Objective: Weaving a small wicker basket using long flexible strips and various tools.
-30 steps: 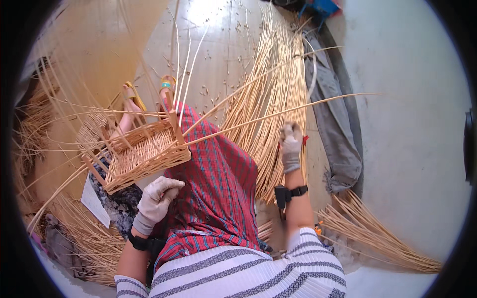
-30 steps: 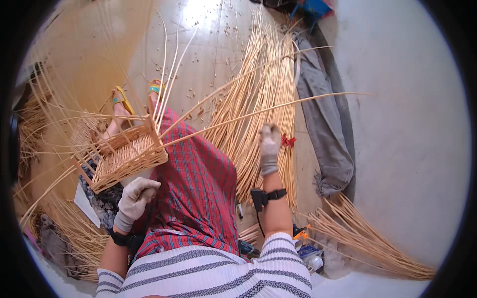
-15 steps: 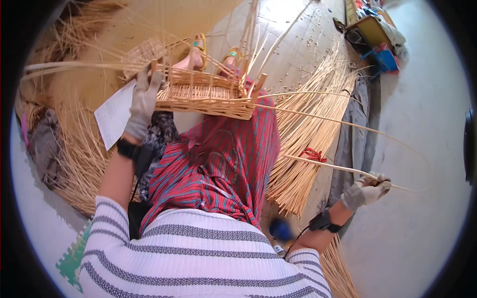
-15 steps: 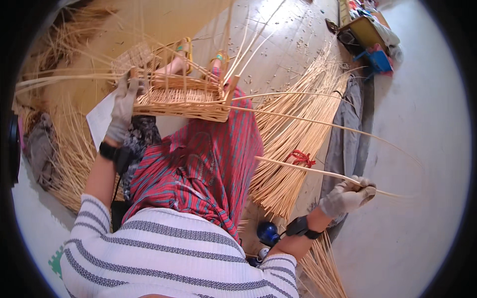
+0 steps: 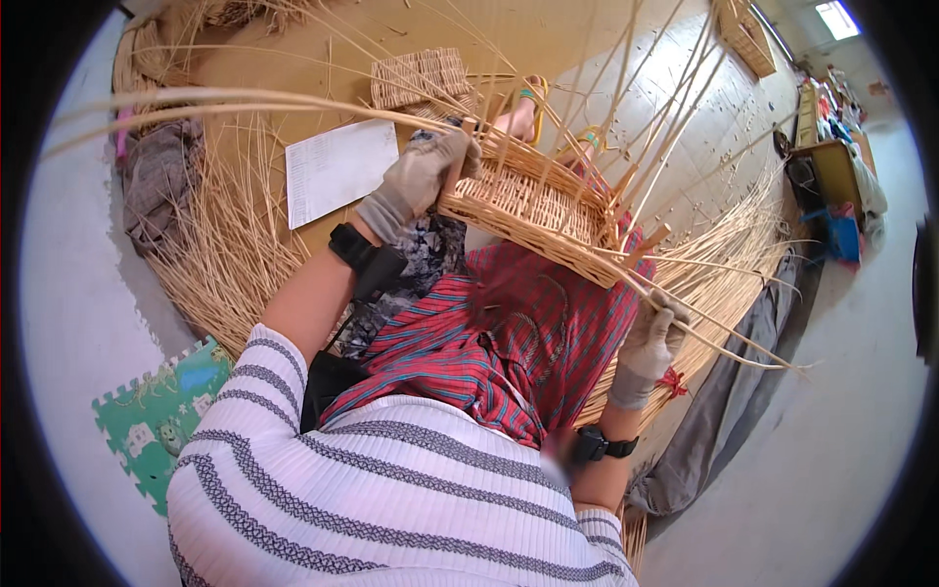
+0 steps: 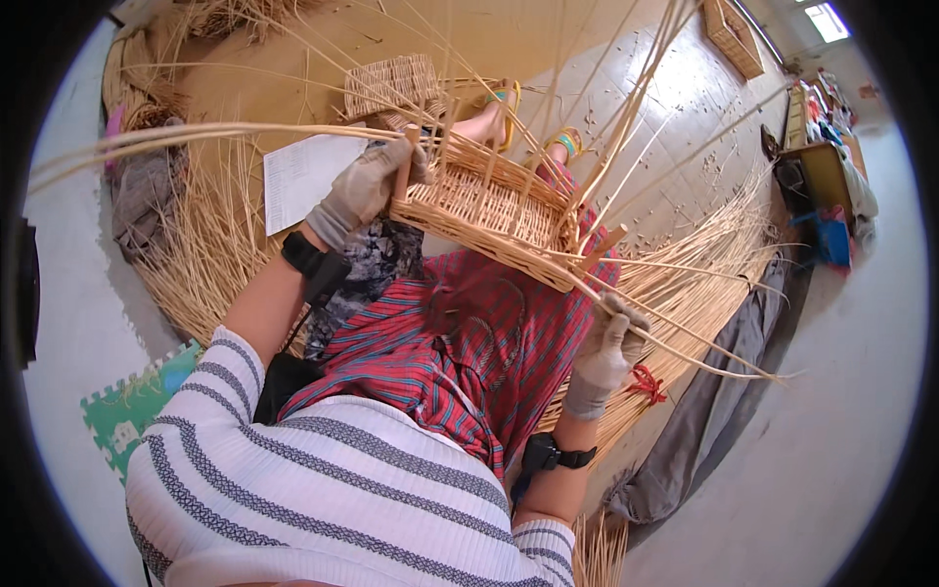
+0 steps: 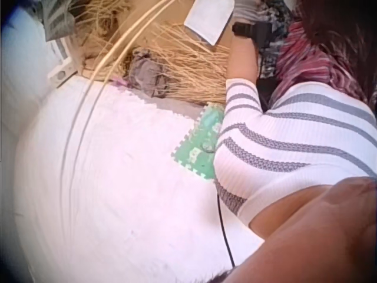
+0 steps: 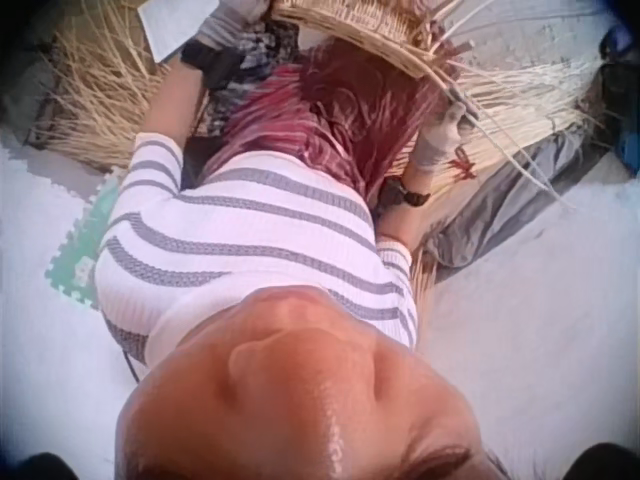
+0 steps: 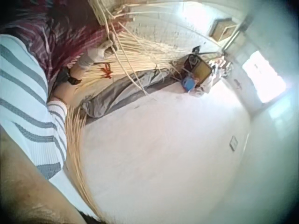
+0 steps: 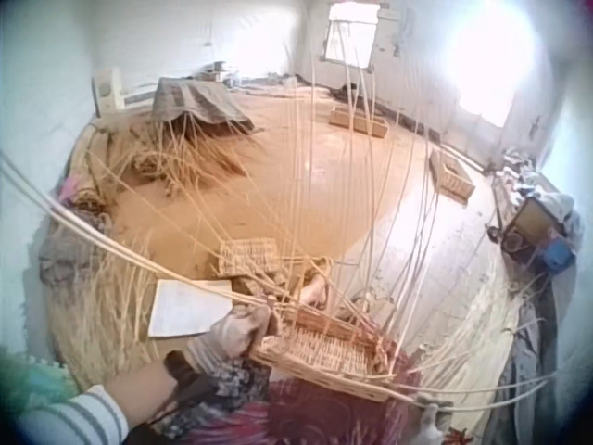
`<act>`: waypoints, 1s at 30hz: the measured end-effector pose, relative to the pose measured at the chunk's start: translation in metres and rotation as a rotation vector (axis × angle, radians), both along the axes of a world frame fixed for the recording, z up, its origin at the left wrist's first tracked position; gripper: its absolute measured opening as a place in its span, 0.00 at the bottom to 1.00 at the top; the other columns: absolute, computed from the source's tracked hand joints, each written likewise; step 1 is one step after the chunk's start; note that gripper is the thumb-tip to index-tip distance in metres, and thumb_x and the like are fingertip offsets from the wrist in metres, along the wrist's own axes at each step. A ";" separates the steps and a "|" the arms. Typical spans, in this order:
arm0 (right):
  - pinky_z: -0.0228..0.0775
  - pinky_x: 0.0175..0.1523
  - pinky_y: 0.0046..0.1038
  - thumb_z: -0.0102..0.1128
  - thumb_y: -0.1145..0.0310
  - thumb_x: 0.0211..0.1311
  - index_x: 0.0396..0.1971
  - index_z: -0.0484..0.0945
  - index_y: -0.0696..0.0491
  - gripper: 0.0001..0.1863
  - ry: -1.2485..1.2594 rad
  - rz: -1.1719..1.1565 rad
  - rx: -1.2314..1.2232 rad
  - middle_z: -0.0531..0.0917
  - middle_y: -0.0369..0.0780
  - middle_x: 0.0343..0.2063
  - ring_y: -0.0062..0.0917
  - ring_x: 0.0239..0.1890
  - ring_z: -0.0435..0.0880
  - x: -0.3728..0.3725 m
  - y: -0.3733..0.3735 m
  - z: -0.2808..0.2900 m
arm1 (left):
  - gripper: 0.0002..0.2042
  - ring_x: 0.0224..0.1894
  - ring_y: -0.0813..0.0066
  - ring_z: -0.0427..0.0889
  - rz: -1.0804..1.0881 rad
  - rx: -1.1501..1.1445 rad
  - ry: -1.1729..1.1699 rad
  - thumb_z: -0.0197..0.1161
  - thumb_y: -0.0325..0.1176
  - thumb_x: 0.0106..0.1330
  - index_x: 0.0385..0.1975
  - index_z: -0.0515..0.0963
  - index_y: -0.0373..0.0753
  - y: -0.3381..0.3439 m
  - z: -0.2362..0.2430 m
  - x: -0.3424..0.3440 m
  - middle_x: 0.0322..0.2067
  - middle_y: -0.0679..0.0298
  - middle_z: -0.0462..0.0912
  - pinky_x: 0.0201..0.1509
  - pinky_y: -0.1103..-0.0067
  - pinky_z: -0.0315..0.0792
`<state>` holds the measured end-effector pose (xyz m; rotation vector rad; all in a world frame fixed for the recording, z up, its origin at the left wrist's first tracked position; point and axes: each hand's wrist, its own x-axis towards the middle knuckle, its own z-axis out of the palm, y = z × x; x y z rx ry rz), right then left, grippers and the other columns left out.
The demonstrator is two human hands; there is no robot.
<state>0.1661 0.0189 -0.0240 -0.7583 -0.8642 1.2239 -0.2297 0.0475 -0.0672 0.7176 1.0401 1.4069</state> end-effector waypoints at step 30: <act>0.81 0.53 0.33 0.56 0.72 0.73 0.45 0.75 0.54 0.05 -0.037 0.142 -0.274 0.84 0.45 0.46 0.28 0.42 0.86 0.002 0.002 -0.027 | 0.26 0.16 0.80 0.78 -0.351 -0.354 0.680 0.67 0.29 0.65 0.62 0.68 0.37 -0.014 0.031 0.066 0.36 0.59 0.87 0.16 0.81 0.72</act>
